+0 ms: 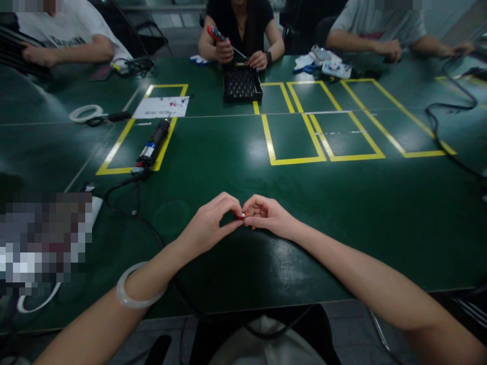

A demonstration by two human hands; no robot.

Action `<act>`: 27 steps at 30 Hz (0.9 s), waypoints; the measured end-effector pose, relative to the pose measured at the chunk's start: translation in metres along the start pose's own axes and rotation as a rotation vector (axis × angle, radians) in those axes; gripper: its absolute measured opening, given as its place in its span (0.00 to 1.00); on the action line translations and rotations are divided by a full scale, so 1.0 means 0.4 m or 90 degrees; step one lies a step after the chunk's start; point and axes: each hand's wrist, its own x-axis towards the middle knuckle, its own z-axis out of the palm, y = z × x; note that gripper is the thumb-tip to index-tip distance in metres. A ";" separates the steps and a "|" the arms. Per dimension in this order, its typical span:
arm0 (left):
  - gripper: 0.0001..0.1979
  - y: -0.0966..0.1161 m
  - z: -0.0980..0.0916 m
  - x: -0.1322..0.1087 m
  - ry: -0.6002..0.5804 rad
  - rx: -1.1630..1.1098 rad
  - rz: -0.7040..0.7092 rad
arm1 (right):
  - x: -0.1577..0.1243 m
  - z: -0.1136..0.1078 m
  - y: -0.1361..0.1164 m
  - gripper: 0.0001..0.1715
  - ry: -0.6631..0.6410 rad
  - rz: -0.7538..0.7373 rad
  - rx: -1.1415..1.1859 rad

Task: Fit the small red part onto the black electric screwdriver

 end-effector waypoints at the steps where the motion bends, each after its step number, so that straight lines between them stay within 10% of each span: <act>1: 0.03 -0.003 0.001 0.000 -0.006 -0.005 -0.002 | 0.000 -0.001 0.002 0.18 0.004 -0.004 -0.008; 9: 0.07 -0.021 -0.025 0.009 -0.036 -0.013 -0.012 | 0.001 -0.013 0.002 0.18 0.023 -0.032 -0.047; 17: 0.25 -0.243 -0.236 -0.050 0.308 0.506 -0.331 | -0.002 -0.033 -0.016 0.16 0.092 -0.039 -0.059; 22: 0.43 -0.348 -0.315 -0.125 0.208 0.506 -0.605 | -0.003 -0.032 -0.018 0.16 0.092 -0.042 -0.065; 27: 0.40 -0.351 -0.270 -0.104 0.136 0.518 -0.564 | -0.003 -0.033 -0.019 0.17 0.097 -0.041 -0.062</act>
